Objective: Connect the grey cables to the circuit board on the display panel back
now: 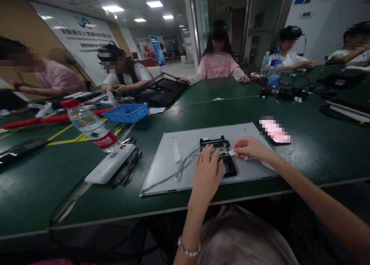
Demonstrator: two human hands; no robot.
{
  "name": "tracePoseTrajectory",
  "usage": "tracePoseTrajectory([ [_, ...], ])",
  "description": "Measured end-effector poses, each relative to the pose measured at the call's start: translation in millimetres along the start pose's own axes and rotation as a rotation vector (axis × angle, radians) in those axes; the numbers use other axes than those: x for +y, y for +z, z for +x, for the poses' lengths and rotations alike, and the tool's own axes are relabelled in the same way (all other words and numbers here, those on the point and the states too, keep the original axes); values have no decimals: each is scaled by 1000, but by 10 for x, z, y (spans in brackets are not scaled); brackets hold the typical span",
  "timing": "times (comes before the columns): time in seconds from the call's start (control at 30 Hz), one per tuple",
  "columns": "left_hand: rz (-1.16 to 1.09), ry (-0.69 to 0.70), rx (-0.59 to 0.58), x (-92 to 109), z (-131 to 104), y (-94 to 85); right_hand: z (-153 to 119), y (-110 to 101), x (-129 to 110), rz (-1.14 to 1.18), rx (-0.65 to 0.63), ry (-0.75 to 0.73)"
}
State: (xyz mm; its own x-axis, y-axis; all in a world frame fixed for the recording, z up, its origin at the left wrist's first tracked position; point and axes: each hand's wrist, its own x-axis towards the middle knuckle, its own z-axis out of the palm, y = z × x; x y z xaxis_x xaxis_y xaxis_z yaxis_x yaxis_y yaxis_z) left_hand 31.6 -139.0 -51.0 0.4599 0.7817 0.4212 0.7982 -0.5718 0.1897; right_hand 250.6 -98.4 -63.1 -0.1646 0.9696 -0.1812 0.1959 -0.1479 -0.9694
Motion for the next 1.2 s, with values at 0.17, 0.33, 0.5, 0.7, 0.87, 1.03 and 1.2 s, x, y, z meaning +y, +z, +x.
tracePoseTrajectory([
  [0.17,5,66,-20,336,55,74,10,22,54,-50,16,-32],
  [0.33,48,42,-7,432,72,157,3,22,56,-130,22,-76],
  [0.5,57,47,-5,408,55,180,10,40,73,-163,-3,-117],
  [0.7,63,36,18,412,41,188,6,78,97,-296,13,-221],
  [0.87,65,37,20,411,39,186,-11,73,76,-465,76,-340],
  [1.03,65,22,7,419,37,181,-24,72,91,-522,122,-401],
  [1.2,30,-4,14,408,28,198,-46,44,86,-299,51,-220],
])
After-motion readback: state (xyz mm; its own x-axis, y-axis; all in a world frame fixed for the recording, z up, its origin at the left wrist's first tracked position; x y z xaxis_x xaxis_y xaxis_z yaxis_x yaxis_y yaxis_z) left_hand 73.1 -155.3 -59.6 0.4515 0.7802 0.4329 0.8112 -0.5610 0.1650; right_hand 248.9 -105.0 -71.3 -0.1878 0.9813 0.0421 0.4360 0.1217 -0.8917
